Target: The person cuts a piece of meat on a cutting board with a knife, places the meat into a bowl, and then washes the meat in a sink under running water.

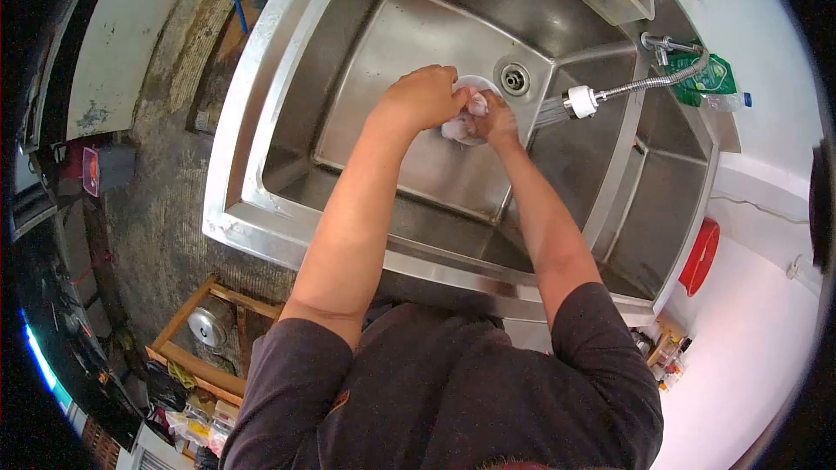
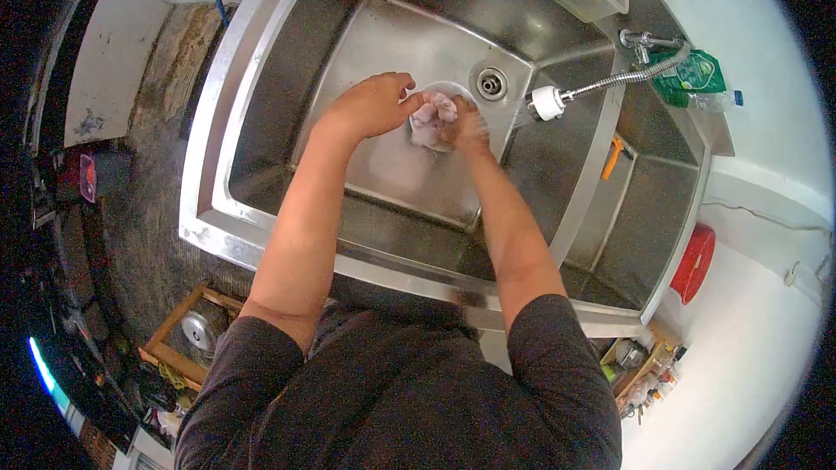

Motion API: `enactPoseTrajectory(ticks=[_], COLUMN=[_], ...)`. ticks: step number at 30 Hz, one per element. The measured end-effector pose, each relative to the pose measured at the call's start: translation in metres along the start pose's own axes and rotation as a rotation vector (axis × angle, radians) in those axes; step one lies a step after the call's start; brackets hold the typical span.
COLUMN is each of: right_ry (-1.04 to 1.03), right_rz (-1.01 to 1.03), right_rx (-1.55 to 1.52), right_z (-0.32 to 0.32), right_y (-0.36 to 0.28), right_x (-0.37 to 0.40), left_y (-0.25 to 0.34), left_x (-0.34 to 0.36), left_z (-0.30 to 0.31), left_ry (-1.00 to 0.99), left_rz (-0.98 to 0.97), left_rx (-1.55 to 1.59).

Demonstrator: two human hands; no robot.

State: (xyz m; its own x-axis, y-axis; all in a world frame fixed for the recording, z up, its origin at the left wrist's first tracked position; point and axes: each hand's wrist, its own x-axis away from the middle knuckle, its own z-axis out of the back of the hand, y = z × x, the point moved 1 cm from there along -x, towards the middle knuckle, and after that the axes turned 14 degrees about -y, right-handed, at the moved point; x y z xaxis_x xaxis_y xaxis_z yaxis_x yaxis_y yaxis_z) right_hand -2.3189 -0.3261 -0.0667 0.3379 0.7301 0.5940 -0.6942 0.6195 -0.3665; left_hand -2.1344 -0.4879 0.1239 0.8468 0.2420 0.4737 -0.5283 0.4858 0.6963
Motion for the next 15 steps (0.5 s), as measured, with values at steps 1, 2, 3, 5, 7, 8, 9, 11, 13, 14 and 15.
enactPoseTrajectory(ticks=[1, 2, 3, 5, 7, 8, 9, 11, 13, 14, 15], right_ry=[-0.118, -0.113, -0.124, -0.123, -0.211, -0.206, -0.100, 0.013, 0.023, 0.022, 0.040], right_rz=[-0.032, -0.030, 0.072, 0.180, 0.131, 0.130, 0.172, 0.206, 0.073, 0.075, 0.004], right_rx=[-0.054, -0.044, -0.003, 0.038, 0.118, 0.113, 0.199, 0.278, 0.320, 0.317, 0.173], right_z=[0.021, 0.024, 0.027, 0.032, 0.029, 0.024, 0.014, -0.014, -0.027, -0.034, -0.023], right_y=[-0.015, -0.013, -0.012, -0.010, -0.017, -0.019, -0.015, -0.004, -0.010, -0.008, -0.024], right_x=[0.020, 0.022, 0.024, 0.026, 0.028, 0.027, 0.021, 0.002, -0.012, -0.011, 0.007], left_y=[0.001, 0.002, 0.000, -0.006, -0.011, -0.013, -0.015, -0.013, -0.009, -0.008, -0.009], left_x=[0.001, 0.001, 0.000, -0.002, -0.003, -0.005, -0.004, -0.005, -0.007, -0.005, -0.005], left_z=[0.002, 0.004, 0.003, 0.002, 0.003, 0.000, -0.002, -0.002, 0.000, 0.000, 0.000], left_ry=[-0.019, -0.030, -0.019, 0.049, 0.052, 0.047, 0.042, 0.027, 0.000, -0.029, -0.024], left_rz=[0.003, 0.006, 0.003, -0.005, 0.019, 0.045, 0.043, 0.057, 0.072, 0.094, 0.096], left_rx=[-0.002, -0.003, 0.002, -0.021, -0.049, -0.063, -0.068, -0.081, -0.091, -0.091, -0.094])
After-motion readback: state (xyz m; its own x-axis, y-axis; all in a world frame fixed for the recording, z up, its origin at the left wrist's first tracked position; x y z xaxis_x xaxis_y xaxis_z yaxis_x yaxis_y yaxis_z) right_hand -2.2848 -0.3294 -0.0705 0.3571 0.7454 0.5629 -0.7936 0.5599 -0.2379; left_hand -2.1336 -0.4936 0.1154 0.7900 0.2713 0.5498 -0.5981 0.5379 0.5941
